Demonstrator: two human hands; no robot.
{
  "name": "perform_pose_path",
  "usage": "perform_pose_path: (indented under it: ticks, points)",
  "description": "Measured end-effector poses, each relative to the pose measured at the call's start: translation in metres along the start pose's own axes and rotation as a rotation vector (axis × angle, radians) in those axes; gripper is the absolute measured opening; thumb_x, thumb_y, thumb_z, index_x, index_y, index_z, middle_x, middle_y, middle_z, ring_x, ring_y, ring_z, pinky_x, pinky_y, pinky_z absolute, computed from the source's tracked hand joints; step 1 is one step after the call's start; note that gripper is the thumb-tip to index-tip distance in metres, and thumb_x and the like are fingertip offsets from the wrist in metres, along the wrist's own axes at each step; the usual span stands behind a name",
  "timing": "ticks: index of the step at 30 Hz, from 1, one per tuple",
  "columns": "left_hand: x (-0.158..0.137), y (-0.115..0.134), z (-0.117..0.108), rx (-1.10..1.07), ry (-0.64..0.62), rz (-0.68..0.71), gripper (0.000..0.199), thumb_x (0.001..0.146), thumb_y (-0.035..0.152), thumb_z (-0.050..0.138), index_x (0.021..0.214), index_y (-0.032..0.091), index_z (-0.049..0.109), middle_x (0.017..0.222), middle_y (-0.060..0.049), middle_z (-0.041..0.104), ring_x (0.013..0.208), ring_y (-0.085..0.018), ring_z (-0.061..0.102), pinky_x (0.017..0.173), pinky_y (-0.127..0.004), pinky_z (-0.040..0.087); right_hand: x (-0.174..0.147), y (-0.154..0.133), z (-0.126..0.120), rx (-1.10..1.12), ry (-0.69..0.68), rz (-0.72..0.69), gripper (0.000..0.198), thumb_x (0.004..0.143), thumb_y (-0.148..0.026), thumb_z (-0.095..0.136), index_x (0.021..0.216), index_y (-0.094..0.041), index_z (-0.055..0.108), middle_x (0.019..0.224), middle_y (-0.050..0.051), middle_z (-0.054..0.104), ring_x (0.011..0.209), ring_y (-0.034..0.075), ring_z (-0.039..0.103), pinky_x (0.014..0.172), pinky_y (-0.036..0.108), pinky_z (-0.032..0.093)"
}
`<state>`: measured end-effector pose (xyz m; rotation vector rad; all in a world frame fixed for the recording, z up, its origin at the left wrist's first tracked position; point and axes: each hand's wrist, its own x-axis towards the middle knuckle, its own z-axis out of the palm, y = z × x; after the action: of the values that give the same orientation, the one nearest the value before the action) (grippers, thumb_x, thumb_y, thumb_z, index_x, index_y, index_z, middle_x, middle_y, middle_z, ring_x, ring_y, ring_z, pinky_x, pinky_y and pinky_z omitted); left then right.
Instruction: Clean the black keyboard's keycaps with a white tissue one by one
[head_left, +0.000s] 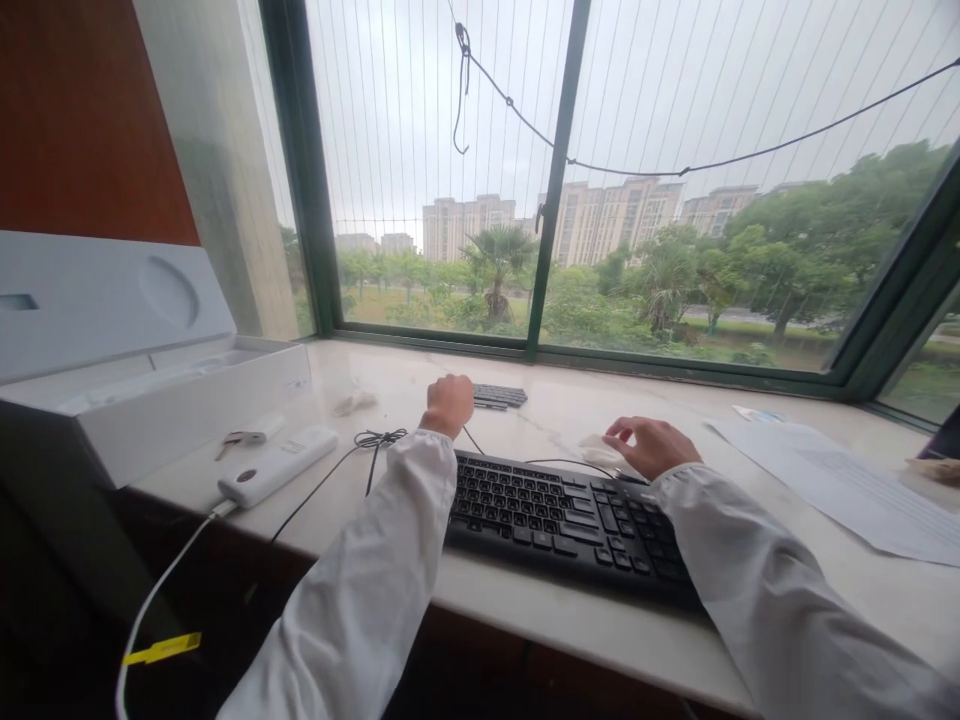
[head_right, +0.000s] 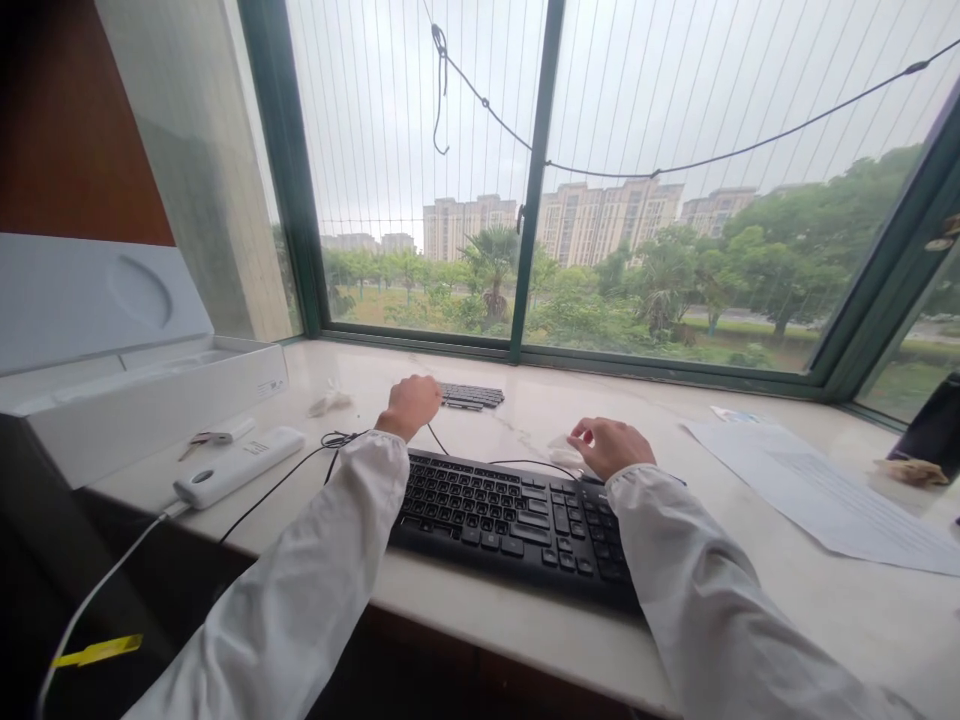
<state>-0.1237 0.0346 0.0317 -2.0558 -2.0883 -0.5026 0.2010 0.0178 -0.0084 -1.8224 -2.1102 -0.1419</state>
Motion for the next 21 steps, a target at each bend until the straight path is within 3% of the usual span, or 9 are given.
perform_pose_path:
  ticks: [5,9,15,21]
  points:
    - [0.001,-0.005,0.019,-0.01,-0.041,0.027,0.025,0.084,0.011,0.048,0.094,0.012,0.071,0.093,-0.017,0.07,0.092,-0.026,0.066,0.078,-0.033,0.051,0.005,-0.038,-0.007,0.011,-0.045,-0.121,0.026,0.083,-0.047,0.054,0.087,-0.029,0.073,0.084,0.0,0.073,0.074,0.019,0.064,0.065,0.03,0.043]
    - [0.004,-0.007,0.02,-0.02,-0.037,0.016,0.025,0.086,0.014,0.047,0.096,0.011,0.07,0.094,-0.018,0.069,0.093,-0.026,0.066,0.078,-0.033,0.052,0.044,-0.078,-0.002,-0.036,-0.211,-0.24,0.026,0.083,-0.046,0.056,0.088,-0.027,0.074,0.087,0.003,0.073,0.077,0.019,0.064,0.065,0.03,0.043]
    - [0.003,-0.004,0.019,-0.031,0.011,-0.001,0.026,0.09,0.021,0.046,0.096,0.013,0.07,0.094,-0.016,0.069,0.092,-0.024,0.066,0.078,-0.03,0.051,0.116,-0.132,0.039,-0.066,-0.217,-0.199,0.025,0.082,-0.043,0.06,0.097,-0.028,0.073,0.105,0.008,0.069,0.093,0.024,0.064,0.076,0.033,0.045]
    - [0.0,-0.003,0.019,-0.015,0.052,-0.006,0.026,0.088,0.026,0.049,0.095,0.013,0.07,0.093,-0.015,0.069,0.093,-0.025,0.066,0.077,-0.031,0.052,0.14,-0.163,0.082,-0.054,-0.216,-0.168,0.033,0.081,-0.038,0.062,0.11,-0.023,0.07,0.114,0.014,0.065,0.099,0.026,0.063,0.081,0.034,0.046]
